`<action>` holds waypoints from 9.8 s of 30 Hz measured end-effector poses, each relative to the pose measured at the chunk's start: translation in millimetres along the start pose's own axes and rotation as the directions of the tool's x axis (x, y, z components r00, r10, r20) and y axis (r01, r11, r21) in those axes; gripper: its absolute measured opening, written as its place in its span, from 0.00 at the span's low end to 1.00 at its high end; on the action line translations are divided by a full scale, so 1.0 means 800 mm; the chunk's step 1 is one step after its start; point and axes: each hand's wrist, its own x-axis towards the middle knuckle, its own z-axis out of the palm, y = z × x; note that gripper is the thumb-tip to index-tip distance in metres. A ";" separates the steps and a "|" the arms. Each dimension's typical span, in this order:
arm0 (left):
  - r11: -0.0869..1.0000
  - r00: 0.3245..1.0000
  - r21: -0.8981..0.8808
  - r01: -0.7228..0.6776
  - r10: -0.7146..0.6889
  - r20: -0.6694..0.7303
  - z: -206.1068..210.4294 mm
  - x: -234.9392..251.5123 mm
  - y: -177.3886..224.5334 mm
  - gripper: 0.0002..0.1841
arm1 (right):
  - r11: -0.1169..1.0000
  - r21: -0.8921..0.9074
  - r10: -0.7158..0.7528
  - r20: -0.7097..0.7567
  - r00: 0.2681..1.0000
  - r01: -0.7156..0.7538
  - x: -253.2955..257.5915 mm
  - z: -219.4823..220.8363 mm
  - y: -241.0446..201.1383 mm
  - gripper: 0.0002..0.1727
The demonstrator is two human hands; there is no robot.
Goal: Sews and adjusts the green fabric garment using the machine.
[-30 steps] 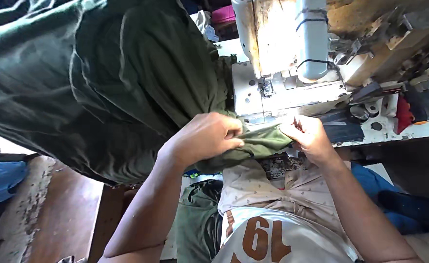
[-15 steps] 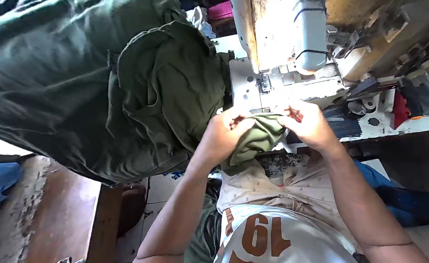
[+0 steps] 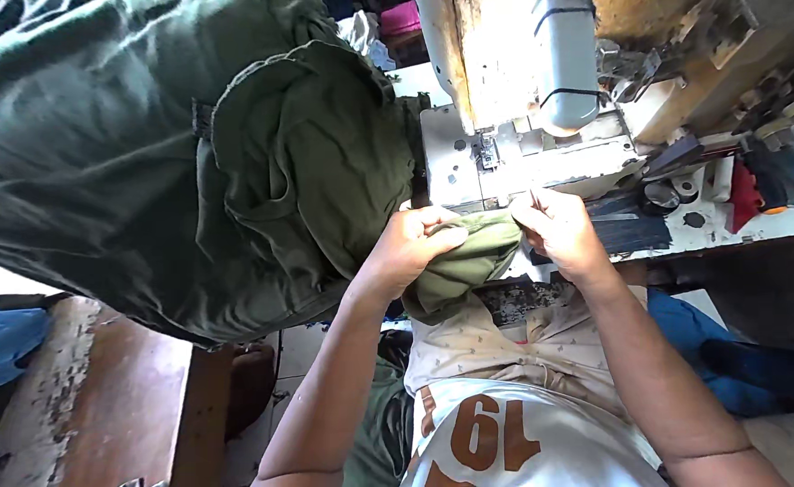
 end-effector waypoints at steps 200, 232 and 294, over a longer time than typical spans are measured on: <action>0.784 0.841 0.424 -0.454 0.533 -0.086 -0.027 0.211 0.007 0.07 | 0.979 0.205 0.034 -0.263 0.964 0.021 -0.026 0.053 0.022 0.10; 0.463 0.782 0.768 -0.442 0.618 0.078 0.030 -0.044 -0.063 0.24 | 0.828 -0.441 -0.350 0.074 0.934 0.345 -0.083 0.041 0.022 0.08; 0.352 0.665 0.864 -0.360 0.746 -0.028 0.014 0.028 -0.030 0.09 | 0.980 -0.032 -0.199 -0.149 0.969 0.196 -0.041 0.041 0.022 0.11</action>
